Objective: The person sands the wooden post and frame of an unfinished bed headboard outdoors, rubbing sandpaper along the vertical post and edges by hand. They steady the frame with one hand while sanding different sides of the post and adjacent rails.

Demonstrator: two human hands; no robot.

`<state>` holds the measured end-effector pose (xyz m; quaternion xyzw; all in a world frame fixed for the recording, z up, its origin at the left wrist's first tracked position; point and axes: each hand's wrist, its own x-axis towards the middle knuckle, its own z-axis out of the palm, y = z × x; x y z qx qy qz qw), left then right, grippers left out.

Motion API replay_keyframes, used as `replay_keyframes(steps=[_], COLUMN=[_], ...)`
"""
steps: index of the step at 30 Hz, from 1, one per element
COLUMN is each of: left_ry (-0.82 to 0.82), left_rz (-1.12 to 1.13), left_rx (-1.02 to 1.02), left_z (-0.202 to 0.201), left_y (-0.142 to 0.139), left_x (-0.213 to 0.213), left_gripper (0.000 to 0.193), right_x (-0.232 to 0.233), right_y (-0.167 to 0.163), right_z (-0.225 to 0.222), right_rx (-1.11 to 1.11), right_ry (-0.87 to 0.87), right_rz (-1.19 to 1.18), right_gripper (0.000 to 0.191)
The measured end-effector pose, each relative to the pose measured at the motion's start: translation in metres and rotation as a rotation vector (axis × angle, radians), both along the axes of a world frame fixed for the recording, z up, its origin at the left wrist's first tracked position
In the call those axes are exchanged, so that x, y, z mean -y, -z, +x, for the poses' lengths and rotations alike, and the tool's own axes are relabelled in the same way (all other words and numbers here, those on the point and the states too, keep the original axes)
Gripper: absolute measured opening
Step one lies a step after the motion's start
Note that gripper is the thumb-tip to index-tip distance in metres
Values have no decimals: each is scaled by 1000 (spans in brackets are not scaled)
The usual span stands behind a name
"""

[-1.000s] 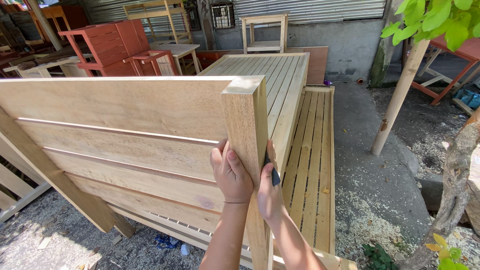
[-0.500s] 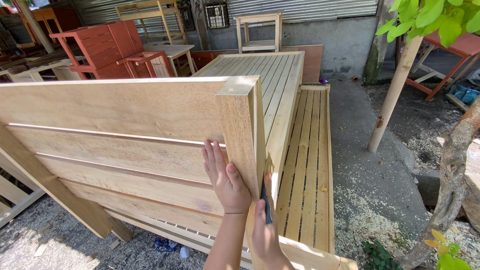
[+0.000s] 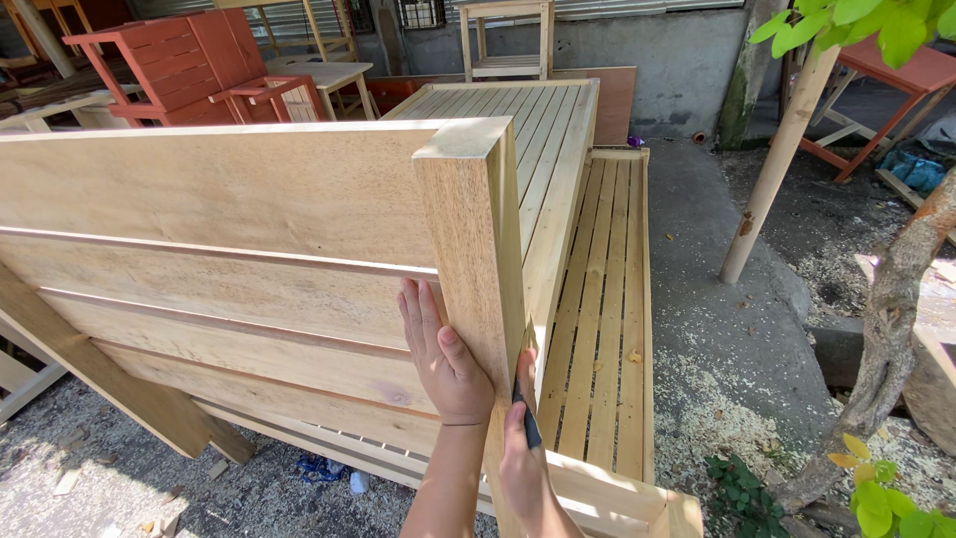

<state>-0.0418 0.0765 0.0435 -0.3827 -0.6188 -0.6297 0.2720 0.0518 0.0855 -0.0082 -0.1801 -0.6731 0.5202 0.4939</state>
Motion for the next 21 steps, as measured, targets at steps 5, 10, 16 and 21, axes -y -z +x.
replay_keyframes(steps=[5,10,16,21], left_ry=[53,60,58,67], left_rz=[8,22,-7,-1], left_rx=[39,75,95,115], left_z=[6,9,12,15], left_y=[10,11,16,21], left_x=[4,5,8,9], left_gripper=[74,75,76,75], right_x=[-11,-3,-4,18], right_y=[9,30,41,51], right_z=[-2,-3,0,7], right_rx=[-148,-105,-147,-135], right_ry=[-179,24,-20,-38], right_rz=[-169,-60,-105,-312], right_gripper=[66,67,62,60])
